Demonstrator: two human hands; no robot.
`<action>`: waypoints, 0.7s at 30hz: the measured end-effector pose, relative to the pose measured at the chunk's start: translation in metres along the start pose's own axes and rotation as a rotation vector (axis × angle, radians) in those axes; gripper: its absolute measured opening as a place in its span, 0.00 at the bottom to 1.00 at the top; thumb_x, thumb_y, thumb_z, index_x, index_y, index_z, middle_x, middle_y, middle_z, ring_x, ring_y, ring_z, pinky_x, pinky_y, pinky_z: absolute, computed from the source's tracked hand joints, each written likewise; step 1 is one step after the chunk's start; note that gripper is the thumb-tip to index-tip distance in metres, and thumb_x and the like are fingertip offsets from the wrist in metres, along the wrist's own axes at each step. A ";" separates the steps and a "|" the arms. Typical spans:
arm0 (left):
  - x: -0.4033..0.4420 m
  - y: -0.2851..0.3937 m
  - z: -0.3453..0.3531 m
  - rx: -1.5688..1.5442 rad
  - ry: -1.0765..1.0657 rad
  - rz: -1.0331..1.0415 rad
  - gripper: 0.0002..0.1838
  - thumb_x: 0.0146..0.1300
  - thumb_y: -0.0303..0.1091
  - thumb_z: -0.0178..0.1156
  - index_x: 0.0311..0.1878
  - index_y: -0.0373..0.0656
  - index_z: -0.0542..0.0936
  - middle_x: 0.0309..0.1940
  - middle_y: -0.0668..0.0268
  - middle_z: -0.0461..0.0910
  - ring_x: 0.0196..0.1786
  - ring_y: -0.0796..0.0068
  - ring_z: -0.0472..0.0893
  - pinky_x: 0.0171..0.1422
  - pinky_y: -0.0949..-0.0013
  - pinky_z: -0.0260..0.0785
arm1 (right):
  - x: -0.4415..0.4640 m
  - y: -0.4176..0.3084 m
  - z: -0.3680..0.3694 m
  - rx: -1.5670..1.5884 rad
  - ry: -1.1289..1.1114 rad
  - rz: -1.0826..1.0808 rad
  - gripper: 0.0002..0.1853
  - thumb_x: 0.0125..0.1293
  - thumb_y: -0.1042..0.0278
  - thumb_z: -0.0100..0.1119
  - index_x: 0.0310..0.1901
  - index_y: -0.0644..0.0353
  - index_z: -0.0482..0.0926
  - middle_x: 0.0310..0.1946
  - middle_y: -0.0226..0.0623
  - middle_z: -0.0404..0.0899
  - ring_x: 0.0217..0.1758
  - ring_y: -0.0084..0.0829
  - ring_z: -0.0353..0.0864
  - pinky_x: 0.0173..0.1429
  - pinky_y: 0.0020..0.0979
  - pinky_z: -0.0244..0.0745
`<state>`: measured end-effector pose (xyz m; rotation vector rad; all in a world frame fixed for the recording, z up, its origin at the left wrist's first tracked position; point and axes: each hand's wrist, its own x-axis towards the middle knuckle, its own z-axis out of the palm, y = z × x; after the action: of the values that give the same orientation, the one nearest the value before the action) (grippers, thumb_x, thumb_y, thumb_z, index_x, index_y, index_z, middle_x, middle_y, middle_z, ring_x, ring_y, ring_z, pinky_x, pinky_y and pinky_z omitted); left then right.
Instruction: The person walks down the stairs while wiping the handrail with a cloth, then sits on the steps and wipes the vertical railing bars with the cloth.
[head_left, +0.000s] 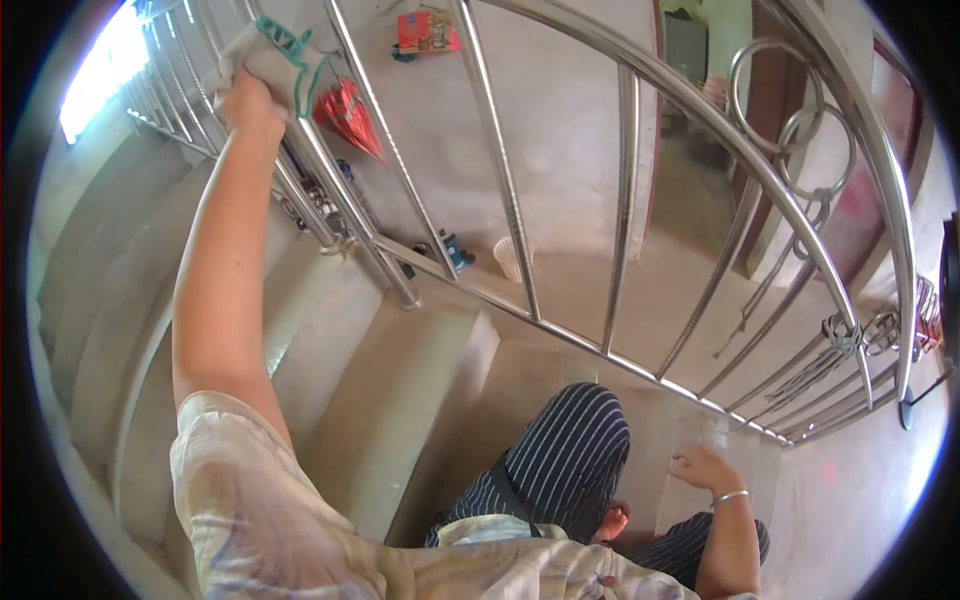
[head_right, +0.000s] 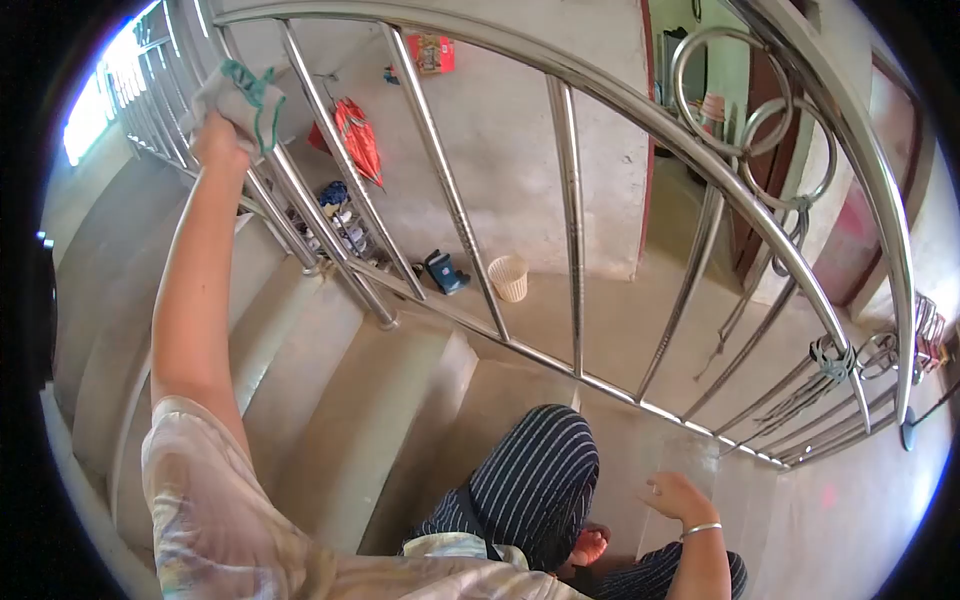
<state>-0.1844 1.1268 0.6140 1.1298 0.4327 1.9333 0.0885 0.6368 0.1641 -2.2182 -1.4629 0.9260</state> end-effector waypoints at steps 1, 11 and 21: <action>0.002 0.005 -0.001 -0.004 0.004 0.020 0.12 0.64 0.35 0.46 0.50 0.45 0.68 0.45 0.60 0.73 0.46 0.64 0.76 0.46 0.60 0.73 | 0.001 0.000 -0.001 -0.011 -0.013 0.017 0.22 0.51 0.55 0.57 0.42 0.64 0.77 0.36 0.49 0.78 0.40 0.44 0.77 0.45 0.36 0.72; 0.014 -0.045 0.065 0.454 -0.303 0.218 0.20 0.61 0.41 0.50 0.49 0.35 0.70 0.40 0.58 0.75 0.42 0.66 0.74 0.45 0.66 0.66 | -0.002 0.006 0.008 -0.008 0.001 0.045 0.21 0.49 0.56 0.58 0.41 0.64 0.78 0.33 0.49 0.79 0.36 0.44 0.79 0.42 0.34 0.73; -0.129 -0.163 -0.053 0.794 -0.281 0.385 0.17 0.59 0.32 0.50 0.51 0.36 0.67 0.45 0.48 0.72 0.48 0.54 0.72 0.53 0.61 0.61 | 0.002 -0.015 -0.001 -0.070 -0.005 0.047 0.20 0.52 0.56 0.58 0.42 0.62 0.77 0.33 0.46 0.79 0.38 0.43 0.78 0.45 0.37 0.72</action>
<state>-0.1176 1.1262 0.4098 2.0895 0.9244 1.9120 0.0792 0.6449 0.1725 -2.3117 -1.4726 0.9087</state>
